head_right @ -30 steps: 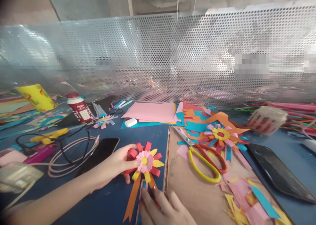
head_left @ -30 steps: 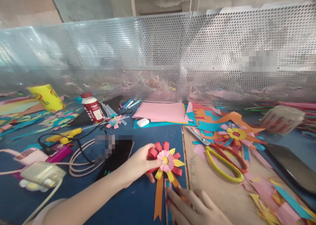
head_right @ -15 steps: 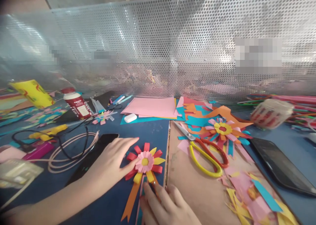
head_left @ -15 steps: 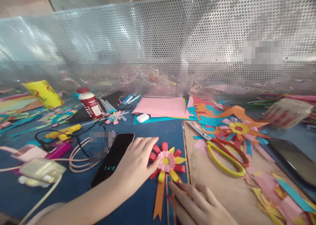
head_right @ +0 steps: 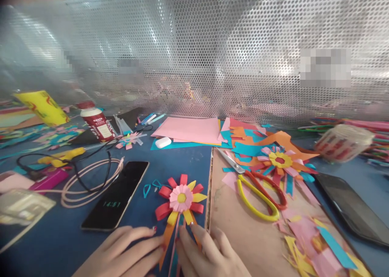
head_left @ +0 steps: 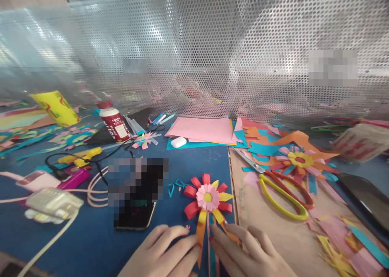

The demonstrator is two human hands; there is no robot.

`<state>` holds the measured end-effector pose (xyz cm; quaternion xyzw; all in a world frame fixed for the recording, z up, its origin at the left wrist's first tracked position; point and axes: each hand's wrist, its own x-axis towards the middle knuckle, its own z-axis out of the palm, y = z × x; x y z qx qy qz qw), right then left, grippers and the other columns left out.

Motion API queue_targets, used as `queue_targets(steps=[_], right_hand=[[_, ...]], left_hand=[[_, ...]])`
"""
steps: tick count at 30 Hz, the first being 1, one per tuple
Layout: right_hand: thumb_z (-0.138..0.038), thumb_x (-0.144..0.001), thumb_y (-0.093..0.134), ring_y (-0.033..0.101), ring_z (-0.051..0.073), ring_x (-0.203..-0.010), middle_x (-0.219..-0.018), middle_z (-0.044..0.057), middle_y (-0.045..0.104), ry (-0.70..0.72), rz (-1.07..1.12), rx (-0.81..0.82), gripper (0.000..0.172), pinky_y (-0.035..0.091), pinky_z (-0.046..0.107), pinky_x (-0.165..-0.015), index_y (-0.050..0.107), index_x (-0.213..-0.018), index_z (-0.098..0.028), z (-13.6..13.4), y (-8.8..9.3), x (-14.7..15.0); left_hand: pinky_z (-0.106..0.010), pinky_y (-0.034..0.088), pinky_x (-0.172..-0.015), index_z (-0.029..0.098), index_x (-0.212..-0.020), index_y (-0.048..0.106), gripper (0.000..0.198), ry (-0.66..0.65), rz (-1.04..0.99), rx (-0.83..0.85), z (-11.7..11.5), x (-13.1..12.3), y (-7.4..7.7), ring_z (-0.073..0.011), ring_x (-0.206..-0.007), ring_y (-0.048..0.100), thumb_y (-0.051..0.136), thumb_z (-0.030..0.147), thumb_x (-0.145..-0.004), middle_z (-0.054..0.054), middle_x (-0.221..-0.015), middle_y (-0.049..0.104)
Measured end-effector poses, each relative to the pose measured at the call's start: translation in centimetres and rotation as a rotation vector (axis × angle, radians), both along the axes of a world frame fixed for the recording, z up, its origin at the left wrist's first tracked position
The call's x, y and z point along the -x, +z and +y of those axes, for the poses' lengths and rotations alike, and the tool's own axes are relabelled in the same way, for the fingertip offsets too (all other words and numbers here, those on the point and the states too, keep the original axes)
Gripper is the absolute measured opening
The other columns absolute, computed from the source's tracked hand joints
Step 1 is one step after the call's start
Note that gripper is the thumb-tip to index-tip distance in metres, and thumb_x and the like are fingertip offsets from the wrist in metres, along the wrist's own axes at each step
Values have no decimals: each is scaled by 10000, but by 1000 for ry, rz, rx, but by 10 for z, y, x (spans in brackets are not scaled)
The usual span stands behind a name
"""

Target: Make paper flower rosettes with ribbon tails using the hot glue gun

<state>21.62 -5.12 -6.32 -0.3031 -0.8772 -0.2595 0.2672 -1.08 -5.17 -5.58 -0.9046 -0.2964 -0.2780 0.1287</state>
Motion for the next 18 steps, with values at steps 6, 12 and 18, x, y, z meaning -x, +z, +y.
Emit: queue_targets(steps=[6, 12, 18], right_hand=[[-339, -939, 392, 549, 158, -860, -1116, -89, 649, 8, 6, 79, 290, 421, 289, -635, 657, -1009, -242, 6, -7, 0], [-326, -927, 423, 534, 152, -857, -1160, -103, 625, 80, 40, 136, 271, 422, 294, -669, 645, -1046, -226, 10, -5, -4], [-316, -891, 486, 530, 165, -890, -1167, -83, 624, 112, 41, 231, 231, 414, 300, -706, 633, -1054, -246, 13, -2, -5]], left_hand=[[-280, 388, -795, 214, -928, 671, 194, 19, -14, -1, 0, 0, -2, -144, -873, 580, 487, 262, -889, 51, -947, 699], [-288, 385, -784, 227, -996, 660, 229, 4, 21, -36, -2, 4, -3, -147, -867, 579, 457, 280, -904, 58, -1005, 694], [-296, 380, -811, 248, -943, 673, 214, 58, 25, -6, -4, 3, 3, -153, -880, 574, 466, 272, -898, 69, -1009, 695]])
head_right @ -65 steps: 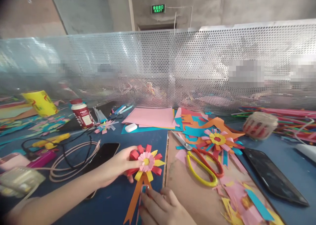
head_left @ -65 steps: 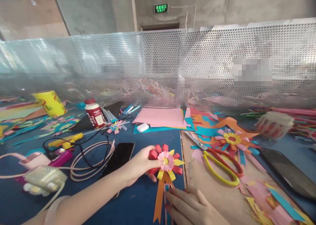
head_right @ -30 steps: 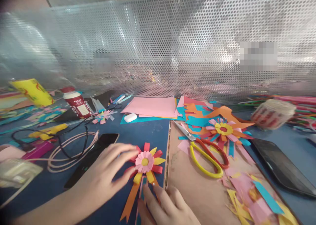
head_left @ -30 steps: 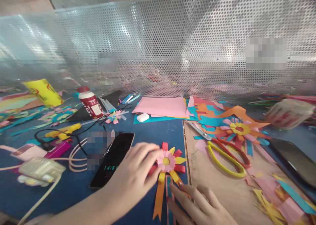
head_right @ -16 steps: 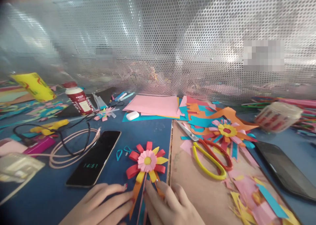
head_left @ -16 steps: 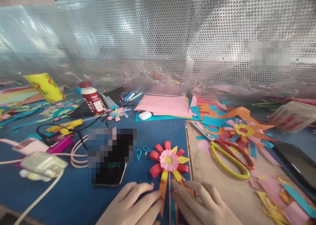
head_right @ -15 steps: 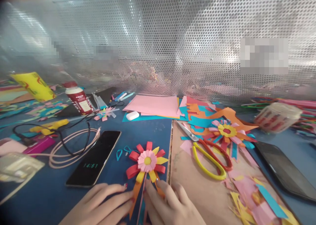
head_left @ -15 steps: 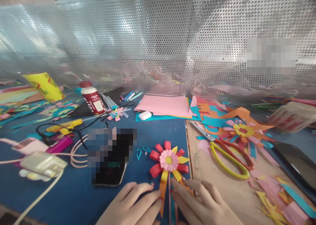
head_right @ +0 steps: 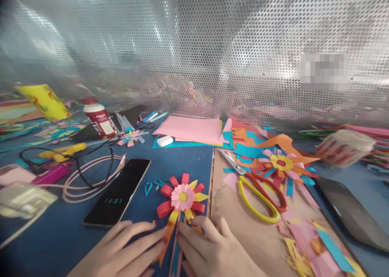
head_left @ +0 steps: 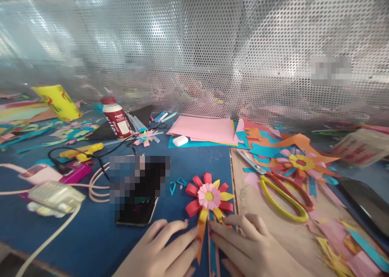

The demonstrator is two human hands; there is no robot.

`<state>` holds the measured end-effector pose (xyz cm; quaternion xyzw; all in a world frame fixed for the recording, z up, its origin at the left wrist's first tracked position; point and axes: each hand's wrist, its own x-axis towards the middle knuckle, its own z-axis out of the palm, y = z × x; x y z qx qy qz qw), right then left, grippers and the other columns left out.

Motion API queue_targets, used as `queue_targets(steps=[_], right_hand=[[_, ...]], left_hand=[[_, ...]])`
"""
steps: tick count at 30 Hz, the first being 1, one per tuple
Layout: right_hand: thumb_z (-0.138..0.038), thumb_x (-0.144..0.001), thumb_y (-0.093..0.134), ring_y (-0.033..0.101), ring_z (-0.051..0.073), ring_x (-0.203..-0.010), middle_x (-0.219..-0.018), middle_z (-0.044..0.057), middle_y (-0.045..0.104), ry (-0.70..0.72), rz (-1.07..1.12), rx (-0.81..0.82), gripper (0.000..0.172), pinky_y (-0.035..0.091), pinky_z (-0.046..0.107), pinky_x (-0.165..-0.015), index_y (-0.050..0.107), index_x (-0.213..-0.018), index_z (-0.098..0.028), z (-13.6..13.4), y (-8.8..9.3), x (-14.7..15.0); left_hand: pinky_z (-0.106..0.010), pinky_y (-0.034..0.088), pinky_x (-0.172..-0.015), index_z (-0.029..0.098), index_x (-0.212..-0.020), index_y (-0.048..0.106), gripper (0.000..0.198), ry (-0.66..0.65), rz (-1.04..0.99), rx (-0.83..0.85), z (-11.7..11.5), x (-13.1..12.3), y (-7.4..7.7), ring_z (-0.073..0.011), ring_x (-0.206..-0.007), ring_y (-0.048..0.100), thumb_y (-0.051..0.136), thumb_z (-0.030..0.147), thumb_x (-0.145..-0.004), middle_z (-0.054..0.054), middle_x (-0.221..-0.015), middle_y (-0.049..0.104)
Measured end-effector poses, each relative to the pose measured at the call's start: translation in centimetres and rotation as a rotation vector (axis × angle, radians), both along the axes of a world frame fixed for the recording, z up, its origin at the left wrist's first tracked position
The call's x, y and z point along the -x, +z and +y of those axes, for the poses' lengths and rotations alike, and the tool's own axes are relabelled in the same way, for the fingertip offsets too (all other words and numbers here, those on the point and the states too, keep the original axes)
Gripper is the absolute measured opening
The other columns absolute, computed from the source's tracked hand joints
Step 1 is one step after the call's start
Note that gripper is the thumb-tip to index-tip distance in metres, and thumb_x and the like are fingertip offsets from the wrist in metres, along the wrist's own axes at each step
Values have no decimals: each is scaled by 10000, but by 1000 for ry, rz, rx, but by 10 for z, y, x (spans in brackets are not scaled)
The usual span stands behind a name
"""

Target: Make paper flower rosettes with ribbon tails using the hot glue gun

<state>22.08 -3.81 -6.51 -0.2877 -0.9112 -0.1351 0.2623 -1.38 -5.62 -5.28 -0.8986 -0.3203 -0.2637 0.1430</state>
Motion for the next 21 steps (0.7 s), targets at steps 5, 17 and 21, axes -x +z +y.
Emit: queue_targets(steps=[5, 17, 21], right_hand=[[-249, -907, 459, 547, 156, -832, -1099, -39, 658, -8, 75, 22, 229, 411, 298, -694, 650, -1027, -213, -3, 7, -5], [-179, -919, 411, 584, 162, -804, -1025, 12, 691, -58, 103, 4, 274, 429, 313, -682, 668, -1014, -191, -8, 1, -16], [-169, -925, 411, 583, 151, -830, -1095, -6, 665, 21, -5, 82, 280, 449, 298, -687, 653, -1063, -197, -4, 18, -26]], left_hand=[[-295, 371, -829, 249, -987, 665, 217, 7, -8, 24, 0, 0, 6, -150, -915, 574, 467, 263, -897, 66, -1065, 681], [-272, 435, -841, 224, -1031, 652, 241, -33, 90, 84, 4, 2, 14, -147, -980, 575, 447, 252, -906, 24, -1128, 657], [-260, 437, -853, 213, -1038, 650, 234, -50, 164, 63, 5, 4, 24, -150, -1007, 572, 464, 239, -899, 18, -1142, 652]])
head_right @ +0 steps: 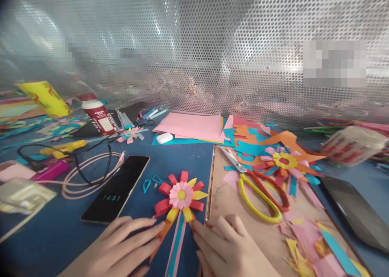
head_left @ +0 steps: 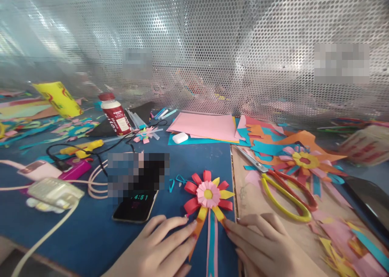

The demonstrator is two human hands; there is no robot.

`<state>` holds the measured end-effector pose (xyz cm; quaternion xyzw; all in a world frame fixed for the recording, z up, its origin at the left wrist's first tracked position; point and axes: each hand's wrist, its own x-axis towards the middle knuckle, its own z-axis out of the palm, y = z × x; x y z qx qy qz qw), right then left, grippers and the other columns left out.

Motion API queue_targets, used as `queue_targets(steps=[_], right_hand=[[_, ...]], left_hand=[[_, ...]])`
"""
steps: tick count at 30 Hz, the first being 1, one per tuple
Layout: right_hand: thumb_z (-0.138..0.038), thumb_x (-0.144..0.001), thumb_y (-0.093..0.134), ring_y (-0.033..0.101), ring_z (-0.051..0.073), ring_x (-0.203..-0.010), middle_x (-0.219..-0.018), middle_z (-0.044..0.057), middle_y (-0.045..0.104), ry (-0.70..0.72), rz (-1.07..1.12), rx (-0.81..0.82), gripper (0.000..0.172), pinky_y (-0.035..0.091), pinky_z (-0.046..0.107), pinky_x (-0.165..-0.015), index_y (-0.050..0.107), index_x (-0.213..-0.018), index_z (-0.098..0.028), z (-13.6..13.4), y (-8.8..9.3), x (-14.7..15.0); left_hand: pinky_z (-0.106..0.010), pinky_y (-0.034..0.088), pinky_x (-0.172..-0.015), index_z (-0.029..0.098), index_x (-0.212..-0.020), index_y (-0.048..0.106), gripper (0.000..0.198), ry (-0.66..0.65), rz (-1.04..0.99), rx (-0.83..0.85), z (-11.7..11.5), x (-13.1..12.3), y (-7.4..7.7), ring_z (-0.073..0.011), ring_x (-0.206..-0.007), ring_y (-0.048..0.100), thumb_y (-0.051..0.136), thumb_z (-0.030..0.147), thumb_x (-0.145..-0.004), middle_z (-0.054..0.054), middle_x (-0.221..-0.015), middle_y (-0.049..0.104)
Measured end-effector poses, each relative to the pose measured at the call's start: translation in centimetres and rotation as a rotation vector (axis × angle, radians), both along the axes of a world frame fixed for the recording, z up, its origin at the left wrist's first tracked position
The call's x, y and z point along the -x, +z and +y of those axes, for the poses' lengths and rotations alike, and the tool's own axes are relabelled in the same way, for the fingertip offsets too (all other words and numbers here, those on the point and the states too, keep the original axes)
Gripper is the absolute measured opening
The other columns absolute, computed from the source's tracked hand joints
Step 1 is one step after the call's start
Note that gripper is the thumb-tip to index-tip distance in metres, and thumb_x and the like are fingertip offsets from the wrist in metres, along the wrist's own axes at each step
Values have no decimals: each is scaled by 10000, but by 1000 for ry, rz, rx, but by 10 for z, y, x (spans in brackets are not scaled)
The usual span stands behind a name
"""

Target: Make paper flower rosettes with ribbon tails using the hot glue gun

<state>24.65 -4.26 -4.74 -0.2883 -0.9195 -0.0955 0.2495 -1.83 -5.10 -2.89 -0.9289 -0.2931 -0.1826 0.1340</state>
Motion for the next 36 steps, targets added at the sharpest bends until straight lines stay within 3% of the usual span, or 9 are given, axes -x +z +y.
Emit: queue_targets(steps=[4, 8, 11, 17, 27, 30, 36], right_hand=[[-173, -915, 431, 584, 159, -818, -1051, 11, 681, -35, 42, 16, 264, 451, 309, -684, 656, -1051, -191, 0, -2, 1], [-172, -901, 452, 584, 169, -837, -983, 19, 698, -80, 168, 28, 252, 435, 321, -710, 665, -1024, -226, -3, -11, 7], [-161, -894, 455, 580, 173, -845, -974, 19, 699, -53, 166, 24, 257, 428, 318, -715, 654, -1049, -207, -3, -12, 6], [-171, -899, 450, 583, 161, -846, -989, 10, 695, -77, 151, 7, 261, 431, 315, -729, 646, -1062, -226, 0, -13, 7], [-149, -884, 464, 588, 154, -825, -1019, 8, 686, -71, 149, -17, 240, 421, 315, -716, 663, -1001, -216, -2, -20, 5], [-160, -889, 458, 588, 154, -821, -1018, 3, 687, -91, 143, -31, 237, 415, 314, -727, 665, -986, -223, 0, -24, 5], [-173, -886, 464, 594, 156, -811, -1000, 8, 694, -33, 179, -57, 238, 426, 302, -692, 661, -1020, -192, 1, -24, 2]], left_hand=[[-265, 425, -816, 213, -1067, 642, 275, -26, -46, -57, 2, -2, -9, -150, -952, 564, 414, 254, -919, 13, -1134, 651], [-283, 392, -789, 320, -1085, 625, 253, -104, -66, -139, 4, -6, -27, -160, -946, 532, 451, 275, -908, 67, -1202, 605], [-299, 375, -788, 361, -1071, 627, 245, -65, -50, -152, 3, -6, -34, -168, -962, 516, 458, 298, -904, 93, -1248, 569], [-318, 347, -805, 374, -1062, 633, 292, 9, -45, -176, 0, -5, -37, -158, -959, 514, 390, 285, -928, 138, -1279, 533], [-302, 361, -801, 344, -1045, 644, 279, -15, -40, -180, -2, -8, -45, -173, -1011, 505, 402, 276, -926, 120, -1330, 495], [-307, 370, -786, 356, -1082, 630, 326, 8, 4, -192, -2, -7, -40, -175, -997, 516, 351, 262, -942, 110, -1321, 504], [-302, 377, -784, 312, -1184, 567, 316, -19, 226, -118, 1, -5, -13, -187, -1041, 497, 390, 236, -933, 104, -1298, 532]])
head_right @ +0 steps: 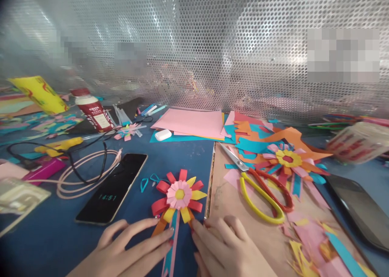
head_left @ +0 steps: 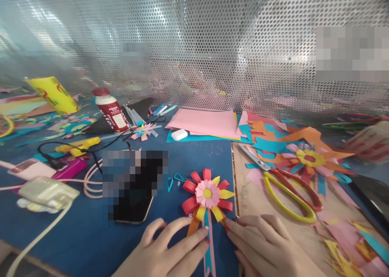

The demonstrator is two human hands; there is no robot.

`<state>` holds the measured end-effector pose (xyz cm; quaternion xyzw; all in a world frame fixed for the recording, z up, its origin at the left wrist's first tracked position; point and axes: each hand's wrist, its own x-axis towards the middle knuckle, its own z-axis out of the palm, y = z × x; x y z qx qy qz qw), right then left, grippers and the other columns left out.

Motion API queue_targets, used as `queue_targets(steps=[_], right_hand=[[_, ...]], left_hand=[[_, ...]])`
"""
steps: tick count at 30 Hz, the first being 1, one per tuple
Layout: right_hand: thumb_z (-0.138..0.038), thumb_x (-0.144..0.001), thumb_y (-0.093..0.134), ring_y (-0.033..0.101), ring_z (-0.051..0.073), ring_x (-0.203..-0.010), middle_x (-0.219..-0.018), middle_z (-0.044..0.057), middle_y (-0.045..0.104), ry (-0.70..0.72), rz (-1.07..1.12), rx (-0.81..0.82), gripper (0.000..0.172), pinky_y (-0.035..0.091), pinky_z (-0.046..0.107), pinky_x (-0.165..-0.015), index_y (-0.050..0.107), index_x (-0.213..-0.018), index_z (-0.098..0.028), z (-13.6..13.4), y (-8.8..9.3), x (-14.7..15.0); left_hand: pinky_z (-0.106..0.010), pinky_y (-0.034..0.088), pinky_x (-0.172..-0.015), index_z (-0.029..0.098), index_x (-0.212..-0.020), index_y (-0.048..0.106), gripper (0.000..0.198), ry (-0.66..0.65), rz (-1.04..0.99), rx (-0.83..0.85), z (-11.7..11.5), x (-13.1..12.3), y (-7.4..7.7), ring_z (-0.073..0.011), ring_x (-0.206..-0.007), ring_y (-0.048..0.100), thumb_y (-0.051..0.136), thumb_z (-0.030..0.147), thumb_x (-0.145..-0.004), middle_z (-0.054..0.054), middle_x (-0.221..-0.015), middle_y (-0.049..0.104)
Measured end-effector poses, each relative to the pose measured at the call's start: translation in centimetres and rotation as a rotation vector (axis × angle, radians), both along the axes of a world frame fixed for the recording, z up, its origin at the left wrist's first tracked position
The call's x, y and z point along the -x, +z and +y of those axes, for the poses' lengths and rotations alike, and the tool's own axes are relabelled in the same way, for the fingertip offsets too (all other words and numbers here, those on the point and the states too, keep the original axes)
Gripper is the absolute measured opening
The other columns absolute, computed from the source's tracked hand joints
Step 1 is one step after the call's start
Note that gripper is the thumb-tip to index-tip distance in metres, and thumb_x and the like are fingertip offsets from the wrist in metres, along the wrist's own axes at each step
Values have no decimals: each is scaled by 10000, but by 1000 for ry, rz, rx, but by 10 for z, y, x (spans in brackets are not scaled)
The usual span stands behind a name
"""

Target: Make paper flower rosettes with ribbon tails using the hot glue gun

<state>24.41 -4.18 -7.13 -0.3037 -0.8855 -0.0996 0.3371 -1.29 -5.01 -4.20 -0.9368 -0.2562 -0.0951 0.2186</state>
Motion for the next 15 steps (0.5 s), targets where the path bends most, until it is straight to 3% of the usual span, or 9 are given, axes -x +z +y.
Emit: queue_targets(steps=[3, 6, 9, 15], right_hand=[[-163, -891, 447, 597, 159, -817, -999, 37, 695, -29, -42, 40, 265, 436, 307, -697, 645, -1066, -184, -1, 0, -1], [-166, -896, 425, 603, 157, -814, -998, 50, 695, -4, -50, -17, 280, 444, 301, -687, 646, -1068, -178, 0, 0, 0], [-156, -891, 433, 609, 164, -838, -1005, 51, 694, -33, -80, 37, 280, 455, 309, -705, 646, -1072, -181, 1, 3, 1], [-161, -925, 387, 603, 169, -841, -1046, 11, 683, -20, -114, 27, 304, 446, 313, -689, 647, -1083, -176, 2, 6, -2]], left_hand=[[-304, 373, -787, 313, -1167, 580, 315, 15, -40, -12, 0, 0, -2, -190, -1039, 501, 377, 236, -940, 92, -1316, 518], [-307, 342, -808, 352, -1129, 603, 336, 48, -204, -49, -2, 1, -15, -176, -1019, 509, 337, 249, -953, 97, -1297, 532], [-295, 306, -820, 356, -1080, 632, 329, 86, -303, -42, -3, 3, -25, -157, -999, 509, 342, 272, -952, 106, -1228, 585], [-329, 276, -788, 332, -964, 679, 394, 83, -324, -50, -3, 6, -24, -154, -983, 511, 316, 179, -951, 129, -1167, 624]])
